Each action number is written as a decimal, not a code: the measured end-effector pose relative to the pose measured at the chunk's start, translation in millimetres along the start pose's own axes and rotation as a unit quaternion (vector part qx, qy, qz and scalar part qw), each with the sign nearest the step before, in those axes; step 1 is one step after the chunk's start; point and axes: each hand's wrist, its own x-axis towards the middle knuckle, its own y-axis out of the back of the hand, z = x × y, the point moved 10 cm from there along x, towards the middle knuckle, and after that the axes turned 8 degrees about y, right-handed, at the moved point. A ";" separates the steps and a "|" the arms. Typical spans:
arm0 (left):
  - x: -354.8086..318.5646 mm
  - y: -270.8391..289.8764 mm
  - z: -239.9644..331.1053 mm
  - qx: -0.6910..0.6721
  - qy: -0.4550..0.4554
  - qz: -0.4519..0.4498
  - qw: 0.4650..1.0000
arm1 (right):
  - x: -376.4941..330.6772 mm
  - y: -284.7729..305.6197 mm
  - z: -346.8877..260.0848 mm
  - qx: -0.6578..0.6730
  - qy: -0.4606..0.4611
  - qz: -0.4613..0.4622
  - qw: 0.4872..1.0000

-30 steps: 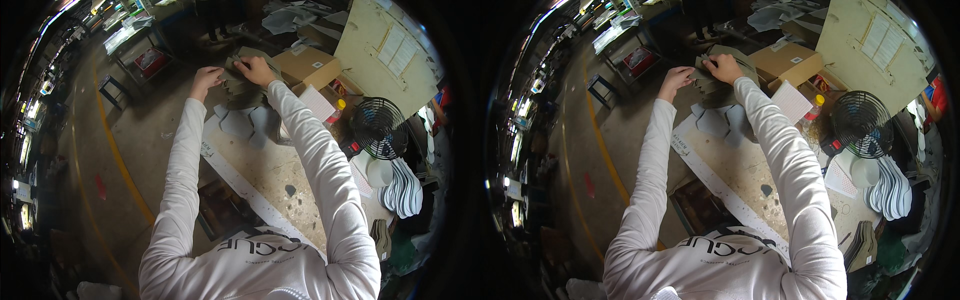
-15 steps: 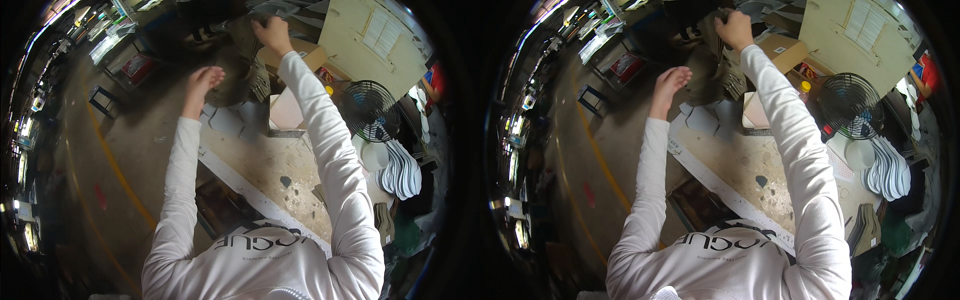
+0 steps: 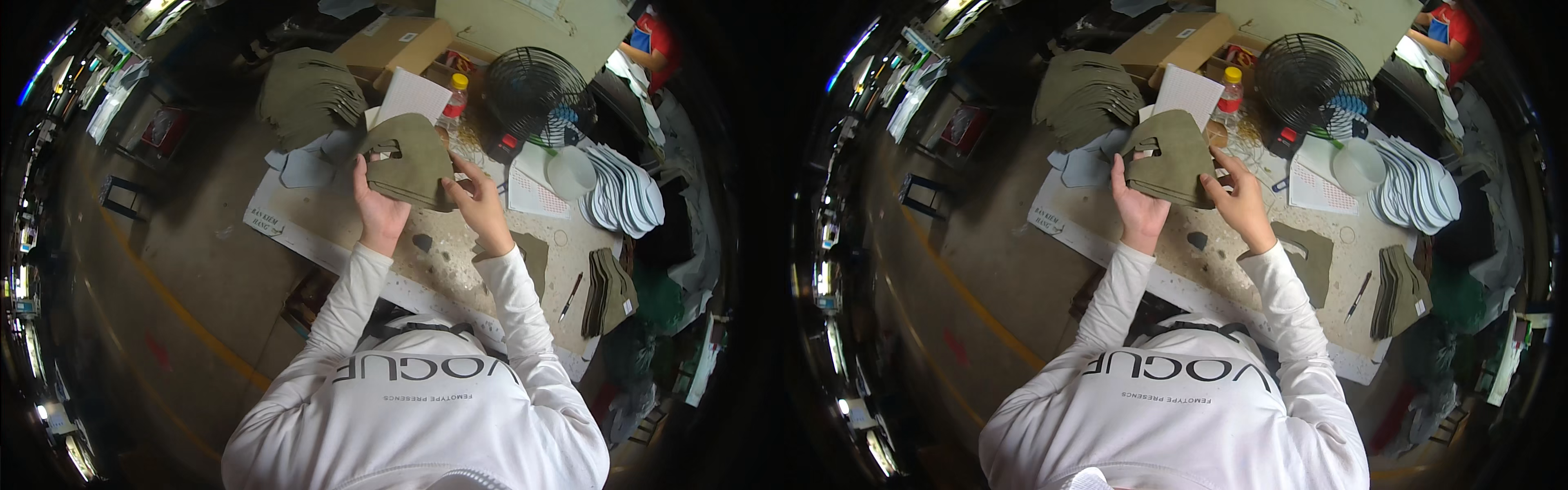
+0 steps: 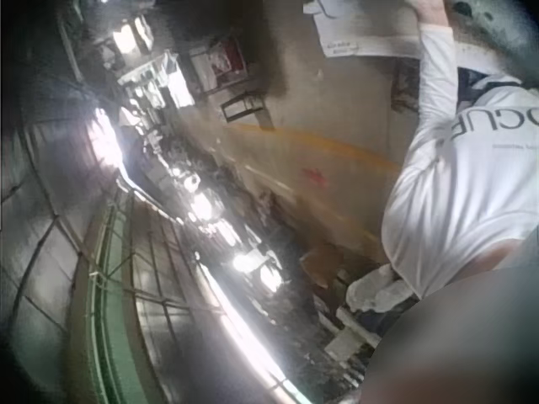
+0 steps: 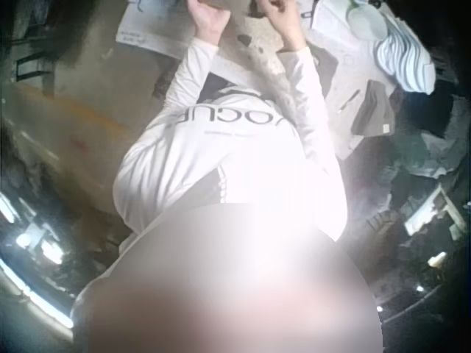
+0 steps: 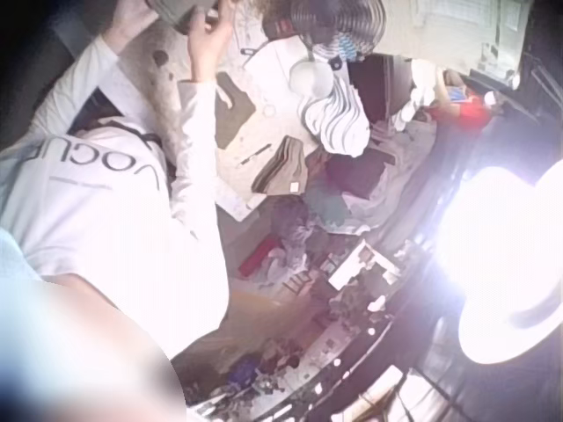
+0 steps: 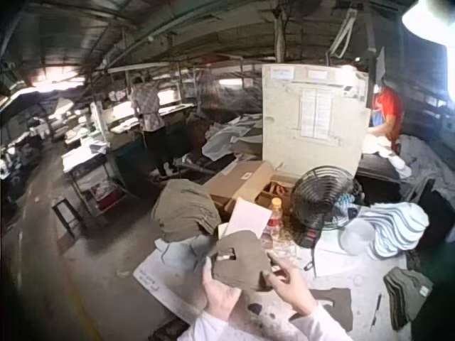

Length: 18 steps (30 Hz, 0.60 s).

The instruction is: The person folds multiple olive-green fabric pieces on a worktable, aligning edges and stacking them into neat piles. They occasionally use a pen to mark the fabric and handle paper templates and other items on the table.

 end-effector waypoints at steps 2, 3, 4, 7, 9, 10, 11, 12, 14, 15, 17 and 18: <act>-11.2 6.2 -15.1 0.035 0.017 -0.006 0.999 | -12.6 6.1 29.9 0.093 -0.091 0.009 0.992; -14.8 4.2 -23.9 0.049 0.024 -0.030 0.998 | -18.7 6.9 40.5 0.143 -0.128 0.026 0.981; -16.3 12.6 -31.8 0.077 0.026 0.002 0.997 | -23.1 0.4 49.0 0.132 -0.160 0.010 0.978; -18.7 23.9 -54.2 0.130 0.040 0.025 0.990 | -35.1 -1.0 40.8 0.111 -0.090 0.056 0.988; -16.6 28.8 -65.3 0.140 0.073 0.024 0.987 | -46.3 13.6 25.0 0.034 -0.005 0.098 0.995; -15.5 30.9 -73.2 0.131 0.092 0.023 0.987 | -52.8 24.0 17.2 -0.022 0.030 0.097 0.995; -14.6 32.4 -80.0 0.123 0.105 0.022 0.987 | -58.3 34.2 9.4 -0.077 0.064 0.094 0.991; -14.8 38.3 -88.3 0.117 0.117 0.046 0.985 | -63.8 43.0 1.7 -0.133 0.097 0.087 0.982; -14.9 35.9 -108.5 0.105 0.127 0.034 0.986 | -84.0 76.9 -7.1 -0.164 0.132 0.156 0.965; -16.0 34.7 -120.9 0.106 0.134 0.031 0.985 | -99.3 96.3 1.3 -0.148 0.091 0.186 0.967; -18.2 31.4 -149.8 0.115 0.169 0.012 0.979 | -125.4 129.9 17.5 -0.105 0.062 0.238 0.963; -19.8 30.5 -166.5 0.123 0.197 -0.004 0.973 | -138.3 144.9 26.4 -0.079 0.073 0.262 0.959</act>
